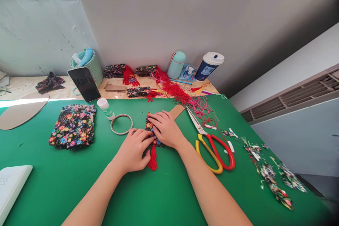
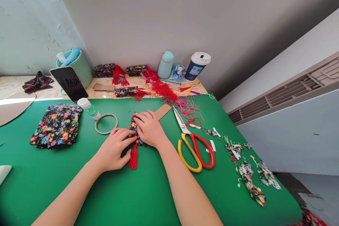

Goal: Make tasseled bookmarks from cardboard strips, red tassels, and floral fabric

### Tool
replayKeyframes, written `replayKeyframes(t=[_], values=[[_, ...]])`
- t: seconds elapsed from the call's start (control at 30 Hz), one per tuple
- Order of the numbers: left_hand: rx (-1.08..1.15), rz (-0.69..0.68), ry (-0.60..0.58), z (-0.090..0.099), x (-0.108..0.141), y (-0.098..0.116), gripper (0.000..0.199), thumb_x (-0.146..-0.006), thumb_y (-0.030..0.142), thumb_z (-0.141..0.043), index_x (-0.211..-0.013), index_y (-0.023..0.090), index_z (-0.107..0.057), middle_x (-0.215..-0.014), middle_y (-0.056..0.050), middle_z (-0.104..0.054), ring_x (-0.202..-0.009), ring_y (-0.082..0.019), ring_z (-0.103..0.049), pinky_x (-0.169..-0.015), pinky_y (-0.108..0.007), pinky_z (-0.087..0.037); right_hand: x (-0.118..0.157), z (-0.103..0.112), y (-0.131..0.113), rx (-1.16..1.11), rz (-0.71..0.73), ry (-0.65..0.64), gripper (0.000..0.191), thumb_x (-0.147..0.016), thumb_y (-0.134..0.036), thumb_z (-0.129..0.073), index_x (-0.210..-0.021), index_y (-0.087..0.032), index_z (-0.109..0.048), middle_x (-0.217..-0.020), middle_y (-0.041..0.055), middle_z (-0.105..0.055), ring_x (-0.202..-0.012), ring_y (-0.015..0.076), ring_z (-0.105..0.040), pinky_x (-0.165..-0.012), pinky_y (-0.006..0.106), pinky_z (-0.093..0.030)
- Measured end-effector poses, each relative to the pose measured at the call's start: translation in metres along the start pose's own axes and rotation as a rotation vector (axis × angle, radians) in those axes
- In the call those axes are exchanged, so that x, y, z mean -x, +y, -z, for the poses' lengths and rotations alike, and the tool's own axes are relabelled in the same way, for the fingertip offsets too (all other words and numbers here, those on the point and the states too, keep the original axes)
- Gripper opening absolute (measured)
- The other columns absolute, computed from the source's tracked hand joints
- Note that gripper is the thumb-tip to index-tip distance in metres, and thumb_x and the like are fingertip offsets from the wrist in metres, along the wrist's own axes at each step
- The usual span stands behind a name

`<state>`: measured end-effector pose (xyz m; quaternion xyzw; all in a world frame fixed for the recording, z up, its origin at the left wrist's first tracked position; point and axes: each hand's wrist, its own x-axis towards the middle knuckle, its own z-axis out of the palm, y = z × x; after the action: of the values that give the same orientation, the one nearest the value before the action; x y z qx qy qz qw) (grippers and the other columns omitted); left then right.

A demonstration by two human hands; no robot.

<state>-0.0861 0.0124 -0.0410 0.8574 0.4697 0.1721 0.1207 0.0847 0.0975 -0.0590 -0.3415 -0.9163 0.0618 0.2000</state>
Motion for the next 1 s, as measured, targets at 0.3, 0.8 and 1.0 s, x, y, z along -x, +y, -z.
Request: replayKeyframes(t=[0.3, 0.8, 1.0], values=[[-0.007, 0.000, -0.005, 0.000, 0.000, 0.000, 0.037, -0.077, 0.020, -0.050, -0.113, 0.017, -0.060, -0.115, -0.010, -0.060, -0.102, -0.025, -0.052, -0.091, -0.045, -0.037, -0.001, 0.001, -0.003, 0.020, -0.013, -0.043, 0.035, -0.089, -0.018, -0.042, -0.120, -0.015, -0.057, -0.123, 0.0118, -0.059, -0.111, 0.0249, -0.049, -0.105, 0.049, -0.030], [-0.002, 0.009, -0.023, 0.003, -0.001, 0.006, 0.041, -0.076, 0.022, -0.049, -0.116, 0.016, -0.056, -0.113, -0.011, -0.060, -0.099, -0.027, -0.051, -0.094, -0.046, -0.035, -0.004, 0.001, -0.007, 0.049, -0.049, -0.114, 0.047, -0.079, -0.016, -0.047, -0.125, -0.012, -0.053, -0.122, 0.0163, -0.055, -0.111, 0.0278, -0.045, -0.103, 0.048, -0.031], [-0.041, -0.009, -0.062, 0.008, 0.000, 0.012, 0.039, -0.077, 0.027, -0.050, -0.115, 0.018, -0.057, -0.117, -0.012, -0.057, -0.102, -0.029, -0.049, -0.094, -0.048, -0.035, -0.003, 0.002, -0.010, 0.035, -0.067, -0.111, 0.048, -0.079, -0.016, -0.047, -0.127, -0.014, -0.052, -0.127, 0.0160, -0.053, -0.115, 0.0279, -0.044, -0.103, 0.049, -0.030]])
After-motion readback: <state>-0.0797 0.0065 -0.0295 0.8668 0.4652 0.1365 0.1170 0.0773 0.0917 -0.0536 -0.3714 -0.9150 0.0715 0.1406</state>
